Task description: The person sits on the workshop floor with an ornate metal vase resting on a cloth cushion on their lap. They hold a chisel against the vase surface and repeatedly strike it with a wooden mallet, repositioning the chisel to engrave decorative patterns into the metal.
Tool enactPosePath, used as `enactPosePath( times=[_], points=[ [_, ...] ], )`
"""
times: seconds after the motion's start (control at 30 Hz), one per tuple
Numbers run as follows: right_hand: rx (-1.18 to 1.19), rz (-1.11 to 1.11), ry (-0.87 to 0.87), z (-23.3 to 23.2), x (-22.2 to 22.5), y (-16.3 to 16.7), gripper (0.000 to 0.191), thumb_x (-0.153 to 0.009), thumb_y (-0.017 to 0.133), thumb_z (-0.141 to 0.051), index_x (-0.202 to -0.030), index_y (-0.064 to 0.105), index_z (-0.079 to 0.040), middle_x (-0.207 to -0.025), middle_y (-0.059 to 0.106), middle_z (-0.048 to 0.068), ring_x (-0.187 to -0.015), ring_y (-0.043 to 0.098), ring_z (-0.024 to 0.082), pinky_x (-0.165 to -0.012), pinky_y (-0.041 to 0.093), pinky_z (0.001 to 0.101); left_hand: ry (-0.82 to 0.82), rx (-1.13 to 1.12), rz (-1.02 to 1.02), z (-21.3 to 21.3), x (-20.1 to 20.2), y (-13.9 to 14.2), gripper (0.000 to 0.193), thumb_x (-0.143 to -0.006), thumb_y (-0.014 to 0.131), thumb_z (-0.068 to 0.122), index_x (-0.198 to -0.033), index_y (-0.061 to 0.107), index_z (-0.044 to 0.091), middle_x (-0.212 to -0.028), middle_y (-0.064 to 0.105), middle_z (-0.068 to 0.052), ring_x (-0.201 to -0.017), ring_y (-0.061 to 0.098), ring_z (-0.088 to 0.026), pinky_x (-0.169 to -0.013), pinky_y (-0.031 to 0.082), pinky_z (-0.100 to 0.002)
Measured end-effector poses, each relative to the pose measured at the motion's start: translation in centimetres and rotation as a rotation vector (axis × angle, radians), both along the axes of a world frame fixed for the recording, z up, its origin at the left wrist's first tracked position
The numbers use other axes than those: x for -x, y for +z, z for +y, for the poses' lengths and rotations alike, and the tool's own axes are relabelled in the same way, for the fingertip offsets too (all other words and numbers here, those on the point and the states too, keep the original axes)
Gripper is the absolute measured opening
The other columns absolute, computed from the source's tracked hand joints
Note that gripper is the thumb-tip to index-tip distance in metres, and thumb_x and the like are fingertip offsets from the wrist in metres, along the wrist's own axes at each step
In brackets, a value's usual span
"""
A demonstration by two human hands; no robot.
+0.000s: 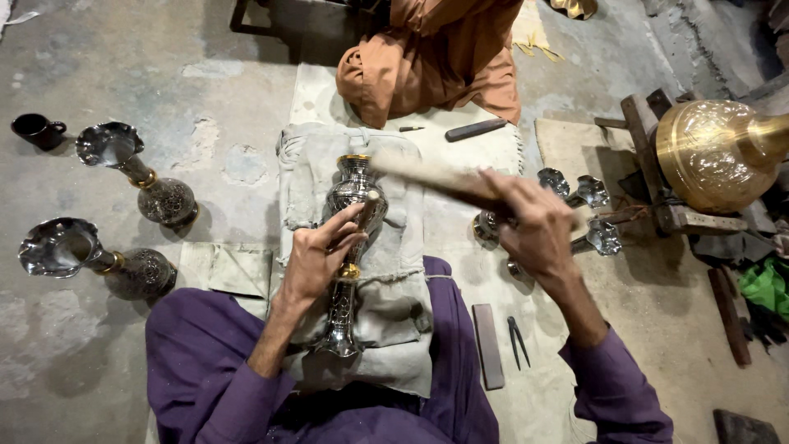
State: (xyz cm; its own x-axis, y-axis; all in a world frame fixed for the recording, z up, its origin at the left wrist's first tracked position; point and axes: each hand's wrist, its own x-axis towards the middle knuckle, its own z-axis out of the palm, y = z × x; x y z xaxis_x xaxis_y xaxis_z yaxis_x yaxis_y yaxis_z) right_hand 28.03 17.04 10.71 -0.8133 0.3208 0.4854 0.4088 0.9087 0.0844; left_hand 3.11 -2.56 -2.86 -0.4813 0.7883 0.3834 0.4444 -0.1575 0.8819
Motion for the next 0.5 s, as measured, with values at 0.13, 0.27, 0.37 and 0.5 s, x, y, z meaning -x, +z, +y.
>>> enactPosePath(
  times=[0.13,0.27,0.37,0.5],
  points=[
    [0.268,0.036,0.035,-0.26,0.12,0.09,0.065,-0.087,0.07,0.001,-0.148,0.054,-0.016,-0.128,0.068,0.01,-0.108,0.069,0.023,-0.093,0.056,0.0401,-0.017,-0.074,0.01,-0.1,0.07,-0.02,0.057,-0.087,0.076,0.001,-0.141,0.061,0.014,-0.104,0.078,-0.016,-0.094,0.079,-0.019,-0.079,0.065,-0.03],
    [0.263,0.017,-0.023,-0.32,0.31,0.13,0.062,-0.086,0.063,0.004,-0.144,0.058,-0.017,-0.128,0.069,0.01,-0.108,0.072,0.025,-0.09,0.06,0.0387,-0.039,-0.072,-0.004,0.03,0.15,0.01,0.058,-0.087,0.075,0.002,-0.142,0.06,0.014,-0.105,0.078,-0.016,-0.092,0.079,-0.018,-0.079,0.065,-0.03],
    [0.275,0.022,0.057,-0.16,0.42,-0.07,0.055,-0.088,0.069,-0.001,-0.141,0.06,-0.017,-0.13,0.07,0.011,-0.108,0.072,0.025,-0.092,0.06,0.0388,-0.022,-0.031,-0.01,-0.17,0.17,0.14,0.057,-0.087,0.078,0.008,-0.141,0.061,0.014,-0.099,0.079,-0.016,-0.088,0.079,-0.017,-0.075,0.065,-0.03],
    [-0.049,-0.116,-0.071,0.06,0.51,-0.55,0.056,-0.088,0.074,-0.004,-0.141,0.062,-0.02,-0.114,0.076,0.007,-0.092,0.073,0.022,-0.075,0.059,0.0408,-0.016,0.032,-0.033,-0.17,0.22,0.28,0.055,-0.088,0.079,0.009,-0.139,0.062,0.015,-0.097,0.079,-0.017,-0.085,0.08,-0.017,-0.072,0.063,-0.032]
  ],
)
